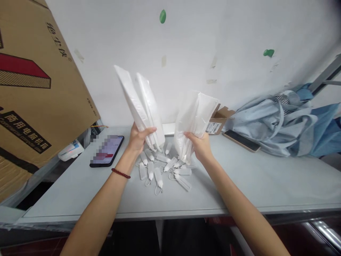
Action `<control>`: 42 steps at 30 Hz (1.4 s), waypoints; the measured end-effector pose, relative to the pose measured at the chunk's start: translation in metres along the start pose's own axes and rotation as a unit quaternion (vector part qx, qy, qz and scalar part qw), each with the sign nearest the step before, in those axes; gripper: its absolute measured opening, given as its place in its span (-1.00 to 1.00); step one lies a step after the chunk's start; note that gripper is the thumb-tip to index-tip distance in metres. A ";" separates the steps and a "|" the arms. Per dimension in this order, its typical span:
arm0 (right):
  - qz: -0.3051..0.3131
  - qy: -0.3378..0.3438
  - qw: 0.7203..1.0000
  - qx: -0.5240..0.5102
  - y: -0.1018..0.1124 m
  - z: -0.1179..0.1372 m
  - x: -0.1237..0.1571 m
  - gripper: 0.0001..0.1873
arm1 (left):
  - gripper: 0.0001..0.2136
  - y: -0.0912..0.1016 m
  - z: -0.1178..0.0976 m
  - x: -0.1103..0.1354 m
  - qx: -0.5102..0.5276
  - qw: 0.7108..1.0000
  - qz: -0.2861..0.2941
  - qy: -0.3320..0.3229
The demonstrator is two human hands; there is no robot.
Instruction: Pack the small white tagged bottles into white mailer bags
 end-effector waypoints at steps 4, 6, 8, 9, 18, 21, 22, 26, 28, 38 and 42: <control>0.007 0.000 1.000 0.009 -0.001 -0.001 0.000 -0.77 | -0.59 -0.003 -0.007 0.004 0.004 0.999 -0.010 -0.038; 0.009 -0.002 1.000 0.013 -0.001 -0.002 0.000 -0.76 | -0.56 -0.006 -0.001 0.003 -0.006 1.000 0.010 -0.007; 0.006 0.000 1.000 0.019 -0.001 -0.002 0.000 -0.75 | -0.55 -0.007 0.002 0.003 -0.001 1.000 0.020 0.005; 0.005 0.003 1.000 0.019 -0.001 -0.001 0.001 -0.75 | -0.56 -0.007 0.002 0.003 0.003 1.000 0.022 0.004; 0.012 -0.003 1.000 0.023 -0.001 -0.003 0.002 -0.74 | -0.45 -0.014 0.017 0.003 0.019 0.998 0.045 0.050; 0.025 0.001 1.000 0.018 -0.005 -0.001 0.002 -0.74 | -0.46 -0.022 0.030 0.006 0.015 0.993 0.066 0.093; 0.034 -0.002 0.999 0.019 -0.007 -0.001 0.003 -0.73 | -0.46 -0.027 0.035 0.008 0.013 0.991 0.083 0.109; 0.076 -0.018 0.996 0.031 -0.015 -0.003 0.008 -0.72 | -0.45 -0.054 0.053 0.022 -0.003 0.970 0.173 0.169; 0.091 -0.016 0.995 0.037 -0.018 -0.003 0.009 -0.72 | -0.46 -0.060 0.060 0.027 -0.014 0.964 0.188 0.188; 0.109 0.002 0.993 0.035 -0.019 0.007 0.010 -0.74 | -0.41 -0.051 0.059 0.018 -0.035 0.978 0.146 0.148; 0.050 0.063 0.995 0.051 -0.009 0.023 0.007 -0.77 | -0.44 -0.047 0.043 0.020 -0.077 0.984 0.121 0.102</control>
Point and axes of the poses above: each hand's wrist, its own x-axis away from the middle knuckle, its own y-axis out of the back of the hand, z = x × y, the point moved 8 cm from there along -x, towards the middle knuckle, and after that the axes turned 15 degrees about y, right-handed, at the moved point
